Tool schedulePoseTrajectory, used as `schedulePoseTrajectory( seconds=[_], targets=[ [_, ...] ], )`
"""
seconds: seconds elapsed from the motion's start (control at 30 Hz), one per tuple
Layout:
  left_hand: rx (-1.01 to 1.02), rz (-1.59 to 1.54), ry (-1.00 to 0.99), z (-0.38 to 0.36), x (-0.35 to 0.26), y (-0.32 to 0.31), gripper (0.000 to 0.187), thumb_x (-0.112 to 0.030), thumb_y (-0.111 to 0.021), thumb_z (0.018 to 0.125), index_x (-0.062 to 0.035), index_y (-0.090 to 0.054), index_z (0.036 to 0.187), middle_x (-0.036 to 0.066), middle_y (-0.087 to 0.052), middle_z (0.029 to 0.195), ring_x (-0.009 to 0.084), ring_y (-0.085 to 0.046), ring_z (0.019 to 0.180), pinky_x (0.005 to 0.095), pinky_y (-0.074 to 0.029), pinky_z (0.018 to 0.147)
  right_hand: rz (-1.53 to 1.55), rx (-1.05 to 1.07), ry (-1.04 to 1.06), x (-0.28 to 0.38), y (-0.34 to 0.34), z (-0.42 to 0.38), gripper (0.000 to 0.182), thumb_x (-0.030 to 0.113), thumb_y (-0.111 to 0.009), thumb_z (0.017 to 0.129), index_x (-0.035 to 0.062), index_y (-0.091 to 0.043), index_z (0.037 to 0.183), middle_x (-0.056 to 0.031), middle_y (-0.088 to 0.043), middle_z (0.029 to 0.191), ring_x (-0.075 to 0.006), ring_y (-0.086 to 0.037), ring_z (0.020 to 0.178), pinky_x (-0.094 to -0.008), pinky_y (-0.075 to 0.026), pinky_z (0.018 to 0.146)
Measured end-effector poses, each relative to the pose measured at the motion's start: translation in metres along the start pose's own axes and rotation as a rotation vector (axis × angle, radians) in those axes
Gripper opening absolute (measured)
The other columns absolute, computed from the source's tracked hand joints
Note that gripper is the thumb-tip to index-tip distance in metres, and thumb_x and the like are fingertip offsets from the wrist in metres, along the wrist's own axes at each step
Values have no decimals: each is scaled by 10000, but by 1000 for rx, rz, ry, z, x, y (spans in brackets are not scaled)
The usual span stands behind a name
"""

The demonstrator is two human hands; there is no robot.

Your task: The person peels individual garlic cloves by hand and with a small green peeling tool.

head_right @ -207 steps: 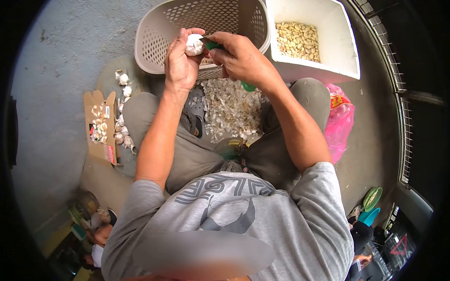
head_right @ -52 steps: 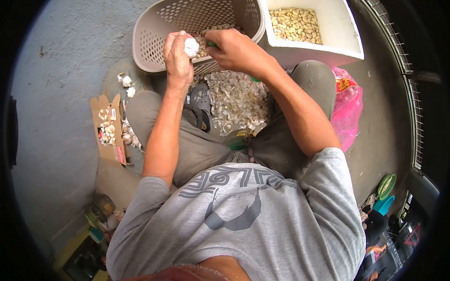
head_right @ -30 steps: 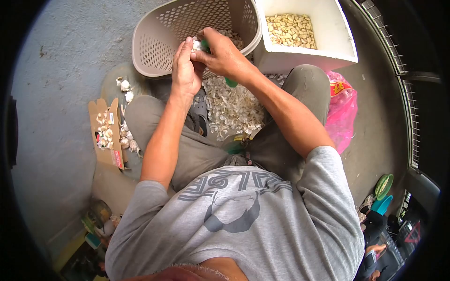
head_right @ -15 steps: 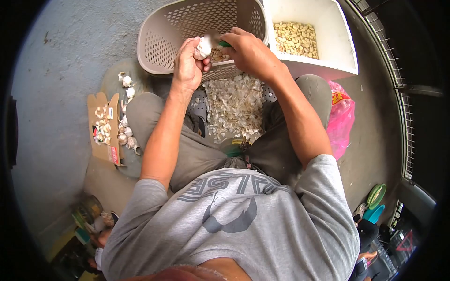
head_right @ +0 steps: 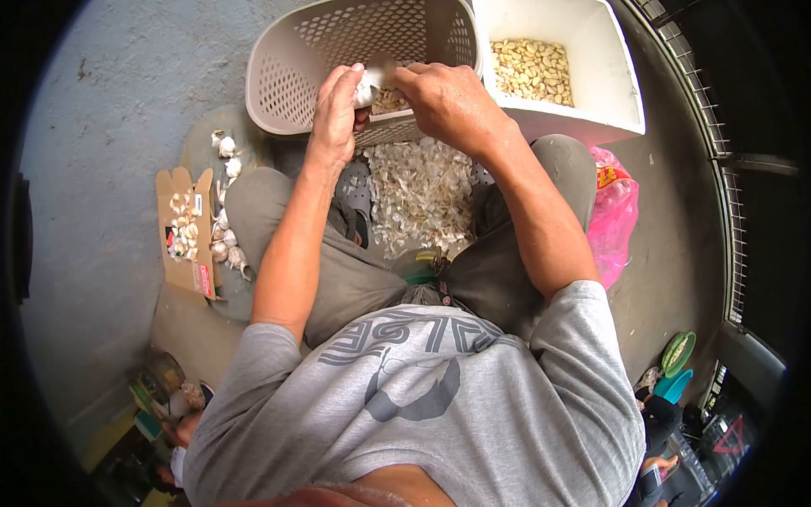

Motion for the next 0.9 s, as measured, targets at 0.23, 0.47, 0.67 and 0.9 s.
schedulePoseTrajectory(
  seconds=[0.23,0.47,0.67,0.9],
  targets=[
    [34,0,-15,1,7,4,260,-330,-561,1051,-131,-580,885,-64,-521,745,30,-444,613,216,-347,519,-28,25,24,0,1,1,296,-48,-590,780,38,-664,1054,-134,-713,910,-368,-707,862,-483,-570,697],
    [89,86,-92,0,14,4,270,-304,-531,1083,-137,-548,872,-77,-482,792,21,-447,706,222,-377,612,-97,97,38,9,1,1,237,-32,-591,751,34,-659,967,-144,-706,856,-387,-698,820,-496,-561,696],
    [137,43,-9,-1,10,-1,302,-357,-522,1076,-119,-588,903,-59,-514,747,30,-446,611,212,-336,503,348,148,-126,-18,-7,0,216,60,-661,867,-9,-696,1068,-178,-721,828,-320,-729,749,-433,-575,660],
    [121,34,83,-6,-3,-8,333,-388,-536,1060,-93,-622,932,-40,-560,722,38,-452,550,216,-326,455,613,364,-401,-21,1,1,205,72,-677,934,-20,-693,1117,-37,-635,739,-111,-583,653,-303,-475,599]
  ],
)
Point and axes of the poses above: each hand's wrist, its own z-axis towards the middle knuckle, its own y-axis out of the back of the hand, x = y × z, the point moved 3 cm from there along z, towards the middle knuckle
